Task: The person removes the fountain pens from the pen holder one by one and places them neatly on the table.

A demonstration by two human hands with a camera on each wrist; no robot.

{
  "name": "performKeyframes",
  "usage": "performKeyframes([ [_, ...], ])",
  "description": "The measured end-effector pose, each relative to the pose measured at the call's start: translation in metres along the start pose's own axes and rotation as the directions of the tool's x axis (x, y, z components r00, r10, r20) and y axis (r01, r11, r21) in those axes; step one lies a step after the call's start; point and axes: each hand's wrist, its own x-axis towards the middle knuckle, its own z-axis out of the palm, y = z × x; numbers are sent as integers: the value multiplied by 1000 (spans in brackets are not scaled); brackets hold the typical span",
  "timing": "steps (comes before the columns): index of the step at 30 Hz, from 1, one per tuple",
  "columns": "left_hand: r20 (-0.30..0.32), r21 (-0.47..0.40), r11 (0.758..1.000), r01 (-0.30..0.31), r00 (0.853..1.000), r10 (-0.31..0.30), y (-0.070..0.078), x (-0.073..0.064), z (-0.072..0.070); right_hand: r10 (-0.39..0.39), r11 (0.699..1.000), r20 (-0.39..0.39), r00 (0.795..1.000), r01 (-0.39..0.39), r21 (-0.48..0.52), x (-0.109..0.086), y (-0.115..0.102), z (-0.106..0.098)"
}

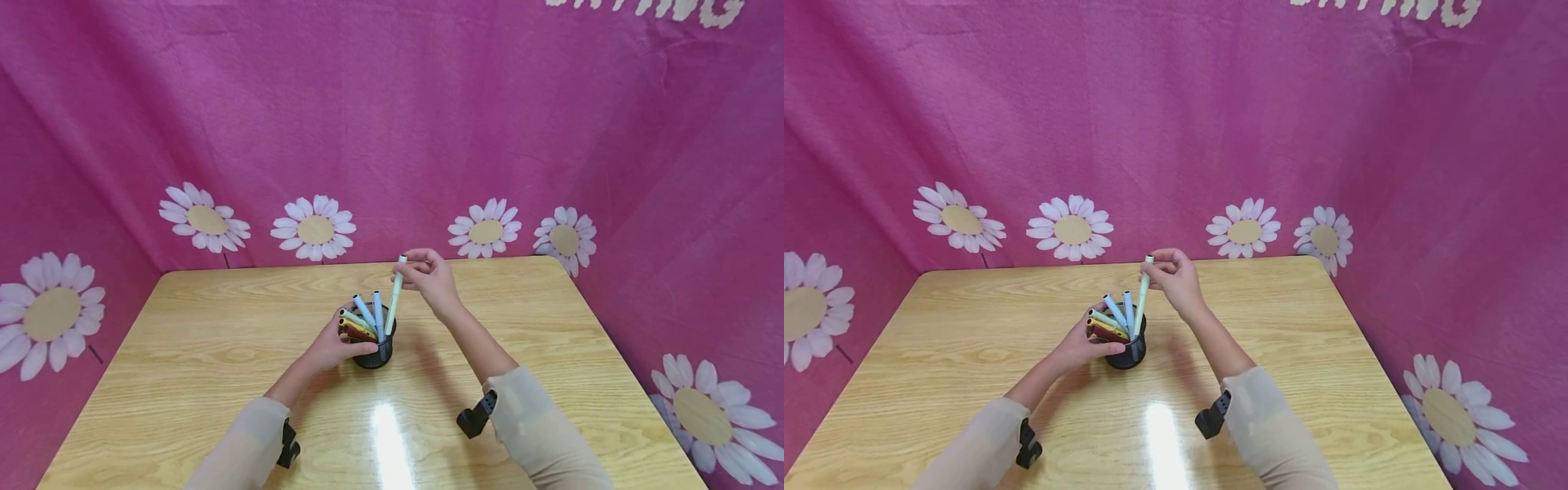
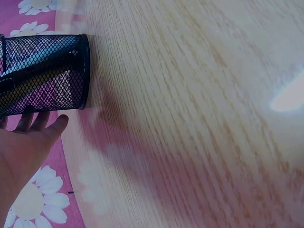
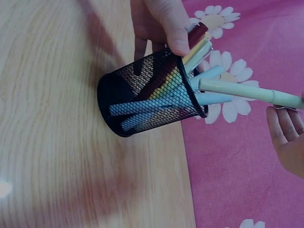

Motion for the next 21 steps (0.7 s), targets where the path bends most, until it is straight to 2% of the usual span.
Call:
performKeyframes([
  [8,-3,1,1000,5,1000,-5,1,-1,0,8,999,-50,999,-11,-50,3,-6,-7],
  [15,-18,-4,1000,-14,1000,14,2,-2,0,14,995,-69,998,-21,-101,3,-4,-16],
  [21,-11,-10,1000,-5,1000,5,2,-2,1,38,992,-92,995,-49,-119,1,1,-23],
])
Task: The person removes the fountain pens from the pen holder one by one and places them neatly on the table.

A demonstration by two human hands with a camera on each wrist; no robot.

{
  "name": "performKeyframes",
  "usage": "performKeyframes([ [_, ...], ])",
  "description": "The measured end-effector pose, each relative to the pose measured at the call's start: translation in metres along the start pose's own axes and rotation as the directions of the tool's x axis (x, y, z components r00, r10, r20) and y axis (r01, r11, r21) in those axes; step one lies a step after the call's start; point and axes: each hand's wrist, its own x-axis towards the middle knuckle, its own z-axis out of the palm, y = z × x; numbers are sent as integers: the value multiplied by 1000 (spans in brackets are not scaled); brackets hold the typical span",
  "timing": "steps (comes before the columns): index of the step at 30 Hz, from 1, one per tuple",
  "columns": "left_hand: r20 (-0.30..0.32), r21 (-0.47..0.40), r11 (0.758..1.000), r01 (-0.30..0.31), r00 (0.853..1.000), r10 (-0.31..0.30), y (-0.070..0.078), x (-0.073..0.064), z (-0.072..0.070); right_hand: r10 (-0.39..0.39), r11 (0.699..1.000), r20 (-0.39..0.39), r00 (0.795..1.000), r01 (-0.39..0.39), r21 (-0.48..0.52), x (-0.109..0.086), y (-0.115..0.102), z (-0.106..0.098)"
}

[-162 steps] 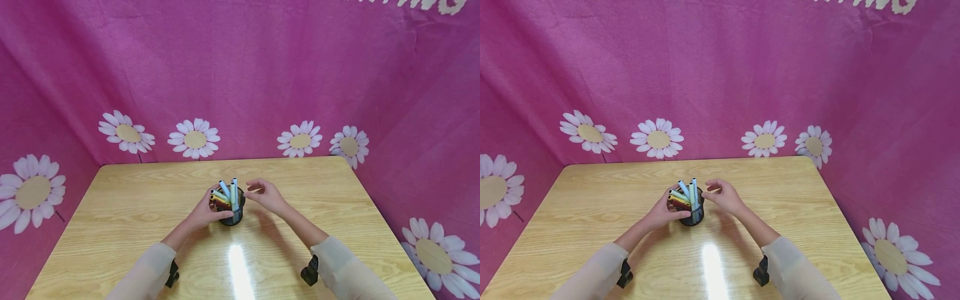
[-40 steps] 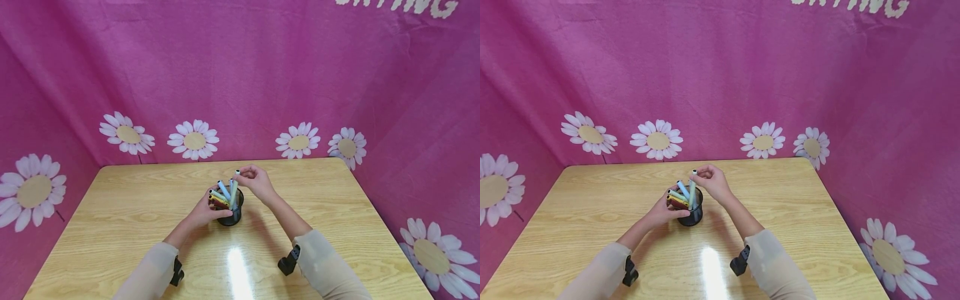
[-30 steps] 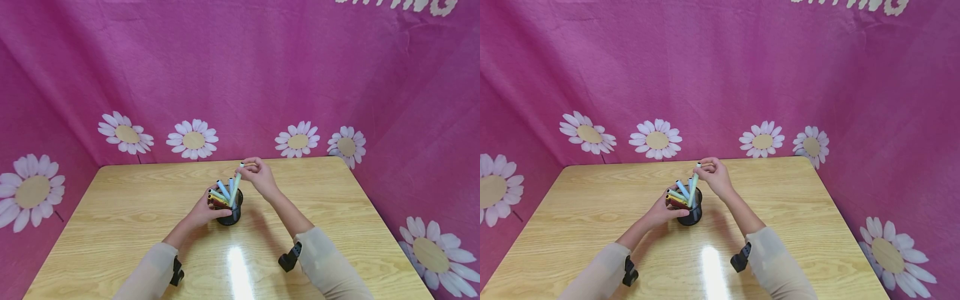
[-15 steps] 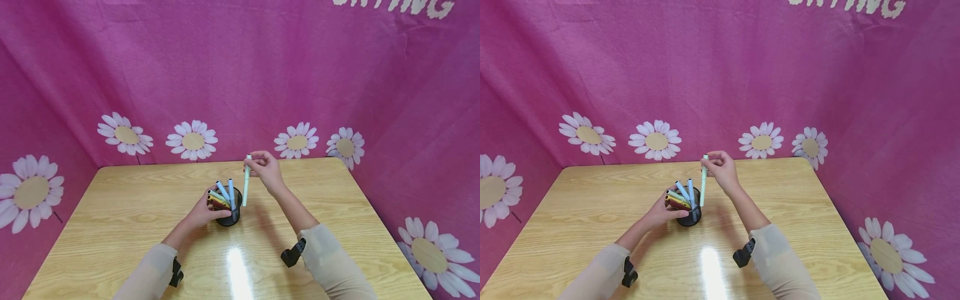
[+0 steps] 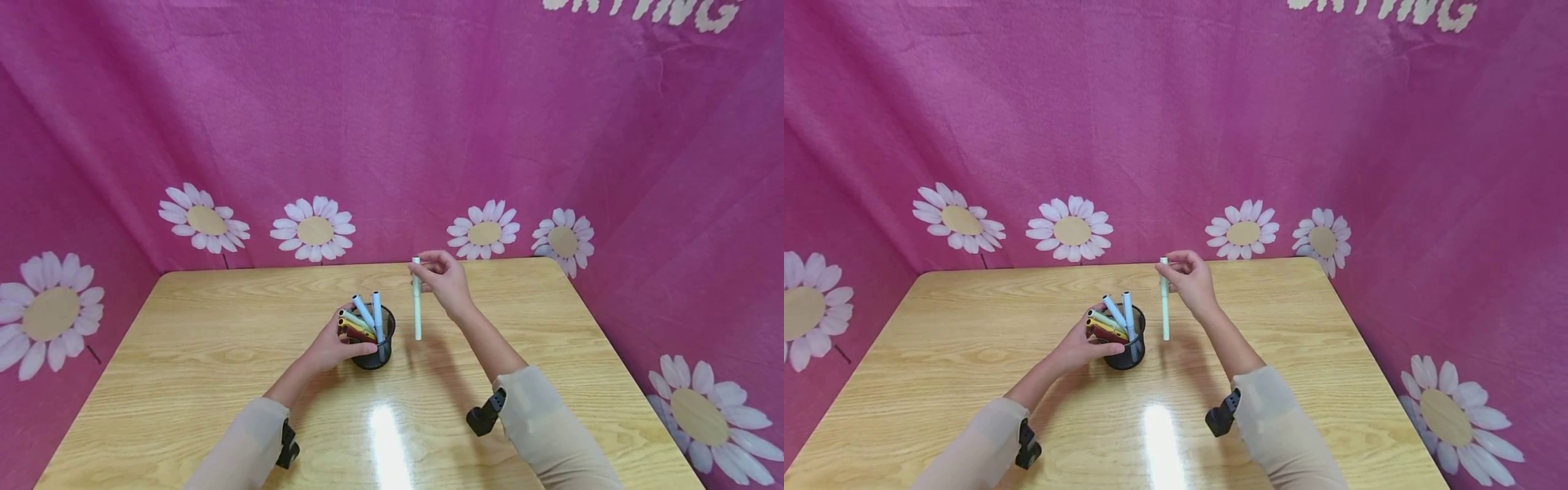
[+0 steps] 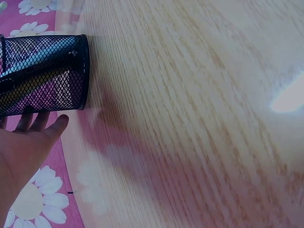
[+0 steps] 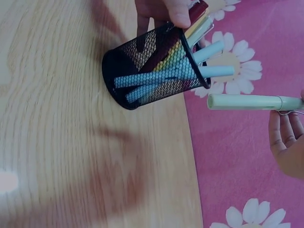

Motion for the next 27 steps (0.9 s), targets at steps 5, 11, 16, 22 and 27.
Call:
performKeyframes([
  [5,7,-4,1000,4,1000,-4,-1,0,0,25,1000,-9,1000,-25,19,-1,5,-4],
  [11,-1,-11,1000,-5,1000,5,-1,0,1,45,999,-23,999,-45,-4,0,16,-8],
  [16,5,-9,1000,1,1000,0,-1,0,0,72,997,-41,997,-73,-37,1,25,-10],
  [22,13,-10,1000,8,1000,-8,-2,1,-2,99,993,-48,994,-102,-67,2,34,-11],
  [27,25,-13,1000,20,999,-20,-1,1,-2,110,989,-54,992,-114,-89,2,41,-14],
])
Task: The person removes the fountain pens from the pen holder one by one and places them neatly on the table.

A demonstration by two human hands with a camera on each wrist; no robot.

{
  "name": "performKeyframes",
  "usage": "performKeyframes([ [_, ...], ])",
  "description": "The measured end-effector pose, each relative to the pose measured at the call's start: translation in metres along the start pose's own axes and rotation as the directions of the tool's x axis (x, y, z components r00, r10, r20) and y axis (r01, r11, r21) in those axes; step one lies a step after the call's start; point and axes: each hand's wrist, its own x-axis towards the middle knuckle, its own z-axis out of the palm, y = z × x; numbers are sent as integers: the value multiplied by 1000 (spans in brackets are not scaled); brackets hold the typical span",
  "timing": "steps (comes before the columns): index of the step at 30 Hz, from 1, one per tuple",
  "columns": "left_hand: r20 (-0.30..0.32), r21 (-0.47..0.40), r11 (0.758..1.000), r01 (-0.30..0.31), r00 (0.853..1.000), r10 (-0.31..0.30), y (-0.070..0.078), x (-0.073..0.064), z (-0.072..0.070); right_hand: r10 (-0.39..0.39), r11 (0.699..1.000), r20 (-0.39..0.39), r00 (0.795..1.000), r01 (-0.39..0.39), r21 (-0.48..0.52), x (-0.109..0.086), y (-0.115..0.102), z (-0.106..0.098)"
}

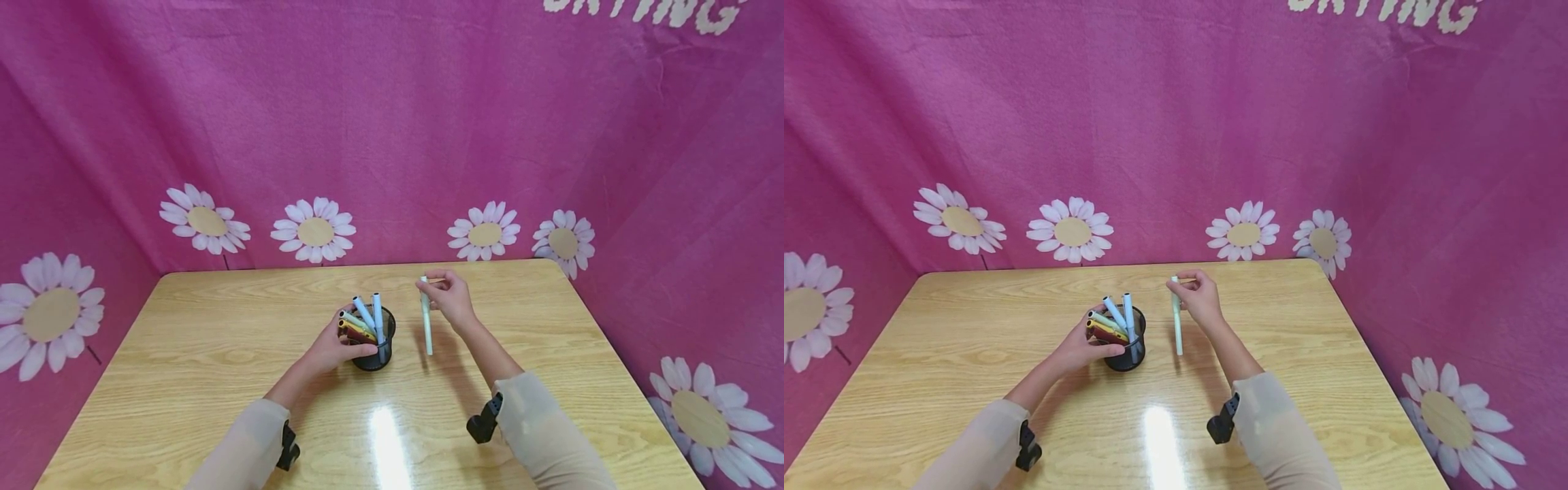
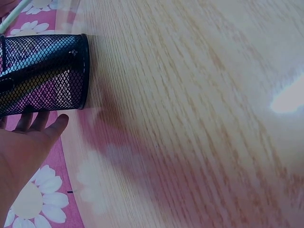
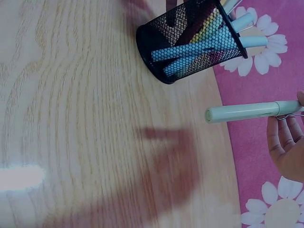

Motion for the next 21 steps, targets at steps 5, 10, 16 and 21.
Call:
performKeyframes([
  [5,2,-12,1000,11,1000,-11,10,-6,0,13,1000,-19,1000,-14,-23,0,6,-1],
  [10,-12,1,1000,-16,1000,16,21,-15,2,23,998,-45,999,-25,-53,1,11,-3],
  [16,-15,-12,1000,-3,1000,3,20,-14,2,43,997,-38,998,-45,-57,2,19,-4],
  [21,-16,-10,1000,2,1000,-3,4,-3,2,64,995,-30,998,-66,-78,2,25,-4],
])
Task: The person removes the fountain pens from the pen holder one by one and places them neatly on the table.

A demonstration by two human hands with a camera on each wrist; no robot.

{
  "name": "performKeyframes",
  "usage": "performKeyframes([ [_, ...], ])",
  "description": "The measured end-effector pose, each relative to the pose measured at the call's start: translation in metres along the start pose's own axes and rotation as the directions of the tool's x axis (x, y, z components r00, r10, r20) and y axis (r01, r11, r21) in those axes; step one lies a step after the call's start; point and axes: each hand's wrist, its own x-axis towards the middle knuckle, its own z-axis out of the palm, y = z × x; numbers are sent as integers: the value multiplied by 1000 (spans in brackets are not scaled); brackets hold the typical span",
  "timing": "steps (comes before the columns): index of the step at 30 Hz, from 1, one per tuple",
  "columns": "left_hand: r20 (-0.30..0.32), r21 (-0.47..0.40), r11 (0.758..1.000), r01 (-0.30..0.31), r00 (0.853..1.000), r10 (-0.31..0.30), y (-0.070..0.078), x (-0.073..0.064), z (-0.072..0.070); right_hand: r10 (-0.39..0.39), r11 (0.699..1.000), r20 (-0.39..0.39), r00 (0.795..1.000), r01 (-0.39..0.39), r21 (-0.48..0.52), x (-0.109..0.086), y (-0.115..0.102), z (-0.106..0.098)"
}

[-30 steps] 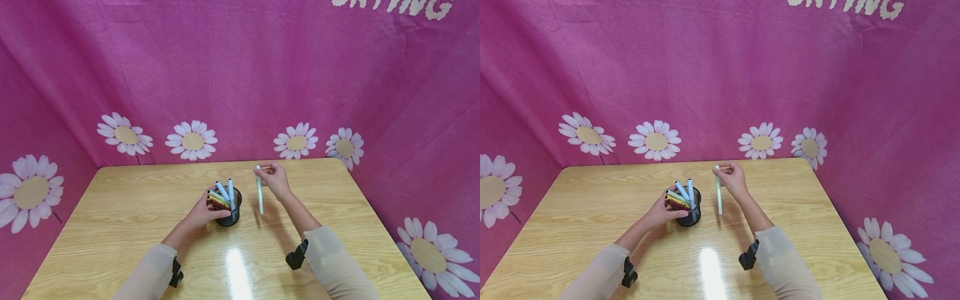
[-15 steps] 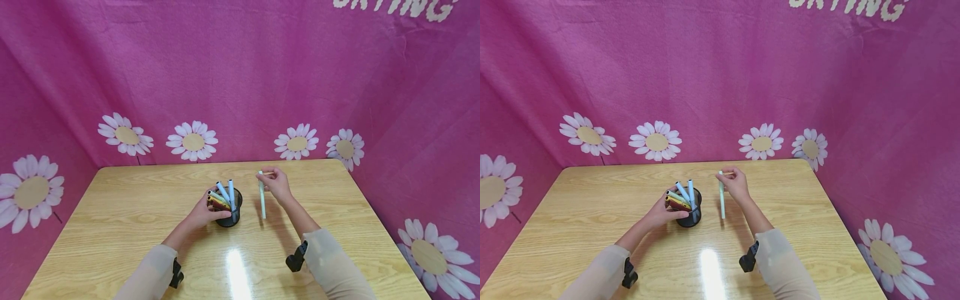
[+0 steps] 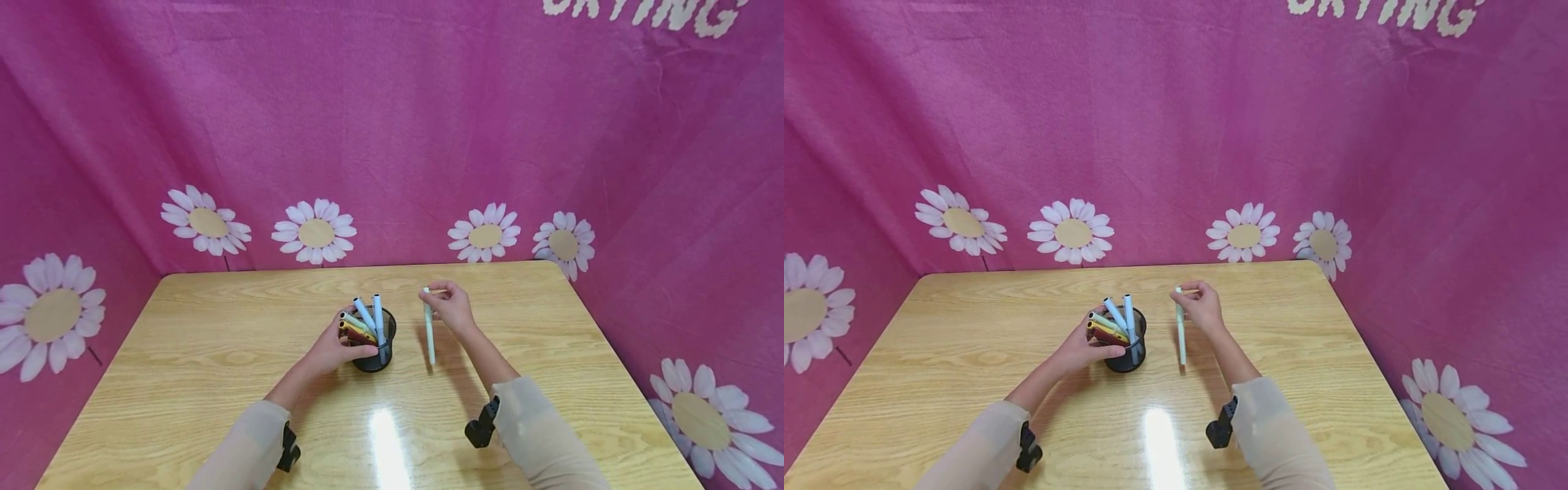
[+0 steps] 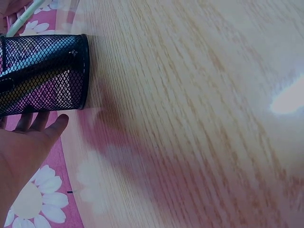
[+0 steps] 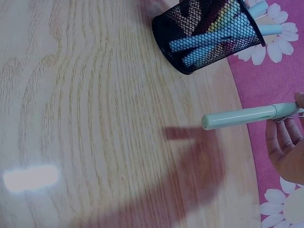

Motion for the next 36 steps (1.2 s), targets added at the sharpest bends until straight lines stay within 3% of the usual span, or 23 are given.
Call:
performKeyframes([
  [13,-10,8,999,-38,999,38,-6,3,0,11,1000,-6,1000,-11,-21,3,14,4],
  [36,-12,19,1000,-19,1000,19,-5,2,0,90,996,9,996,-90,3,5,32,11],
])
